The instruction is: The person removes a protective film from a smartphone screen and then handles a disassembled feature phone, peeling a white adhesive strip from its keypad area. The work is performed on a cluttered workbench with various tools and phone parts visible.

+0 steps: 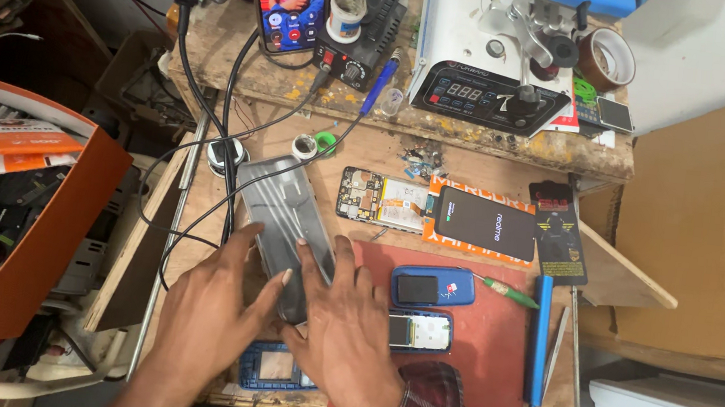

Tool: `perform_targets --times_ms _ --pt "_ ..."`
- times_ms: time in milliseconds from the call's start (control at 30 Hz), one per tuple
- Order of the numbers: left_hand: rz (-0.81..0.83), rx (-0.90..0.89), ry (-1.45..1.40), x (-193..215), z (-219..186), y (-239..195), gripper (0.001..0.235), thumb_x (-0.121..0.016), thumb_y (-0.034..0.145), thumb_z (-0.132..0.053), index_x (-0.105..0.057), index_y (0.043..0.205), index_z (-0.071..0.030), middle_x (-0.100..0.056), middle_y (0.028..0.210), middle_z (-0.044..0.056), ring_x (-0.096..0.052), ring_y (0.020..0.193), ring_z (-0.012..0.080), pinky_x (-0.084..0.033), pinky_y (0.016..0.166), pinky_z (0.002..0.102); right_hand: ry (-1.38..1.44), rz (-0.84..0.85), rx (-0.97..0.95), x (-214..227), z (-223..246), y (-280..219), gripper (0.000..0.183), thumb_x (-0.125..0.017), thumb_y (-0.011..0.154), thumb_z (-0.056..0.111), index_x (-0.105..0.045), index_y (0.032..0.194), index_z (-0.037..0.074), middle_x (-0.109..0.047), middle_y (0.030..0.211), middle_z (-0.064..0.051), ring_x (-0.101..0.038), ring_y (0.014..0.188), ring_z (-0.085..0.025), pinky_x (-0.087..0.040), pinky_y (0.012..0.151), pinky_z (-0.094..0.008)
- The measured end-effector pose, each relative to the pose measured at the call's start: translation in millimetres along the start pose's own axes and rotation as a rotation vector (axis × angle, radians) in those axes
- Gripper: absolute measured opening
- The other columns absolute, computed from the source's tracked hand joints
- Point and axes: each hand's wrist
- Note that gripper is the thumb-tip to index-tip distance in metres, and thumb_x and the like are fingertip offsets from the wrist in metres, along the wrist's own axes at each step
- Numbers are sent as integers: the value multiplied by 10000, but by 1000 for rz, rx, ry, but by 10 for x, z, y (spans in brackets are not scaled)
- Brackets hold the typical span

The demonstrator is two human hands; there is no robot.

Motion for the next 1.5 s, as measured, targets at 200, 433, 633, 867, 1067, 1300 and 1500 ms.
perform_targets --times_ms 200,433,633,867,1067,1300,1500 --pt "25 36 -76 -42 -12 93 706 -752 793 -237 -495 1423 -49 -706 1094 286 -706 1004 445 -571 831 482 199 -15 34 -44 -27 -31 912 -859 712 211 -405 1471 -11 -344 1455 -257 -538 1167 -455 -517 897 -468" --pt "-28 -44 -70 -77 61 188 621 -723 811 -163 -526 1382 -20 -684 1195 290 -681 1068 453 -550 893 490 241 -63 164 -158 -29 19 801 -800 768 99 -421 1451 -77 -314 1503 -290 -513 1242 -459 -507 957 -464" --pt "-26 17 -2 43 -91 136 668 -724 812 -211 -522 1429 -57 -660 1251 239 -687 1022 438 -566 832 481 224 -113 212 -109 -49 31 732 -766 768 78 -479 1427 -63 -338 1532 -256 -506 1281 -426 -508 980 -452" --pt "42 62 -27 204 -129 -241 669 -737 835 -249 -523 1457 -129 -703 1222 63 -720 762 280 -586 705 406 252 -216 234 156 -352 -355 617 -733 907 311 -529 1434 61 -585 1358 -146 -623 1176 -341 -537 909 -429" --pt "-233 -227 192 115 -61 -437 804 -742 822 -253 -443 1520 11 -541 1359 212 -628 1141 368 -547 874 433 9 -364 171 259 -979 -601 559 -726 880 306 -601 1386 104 -672 1157 -138 -667 997 -322 -547 825 -432" --pt "-92 -235 222 16 -161 -419 628 -721 812 -217 -548 1388 -35 -603 1267 164 -609 1064 324 -524 861 436 -32 -504 -51 535 -1688 -779 427 -724 861 203 -683 1277 113 -700 1223 -116 -678 1059 -320 -546 853 -409" --pt "-51 -363 150 -211 -355 -367 450 -711 832 -201 -643 1239 -22 -646 1150 132 -616 1025 319 -518 873 419 62 -504 -166 591 -1837 -914 400 -722 857 175 -705 1250 105 -711 1204 -103 -702 954 -283 -557 833 -395"
Point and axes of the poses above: each hand's wrist, its own y-axis towards the middle knuckle, its own x-axis out of the back of the hand, z = x × y
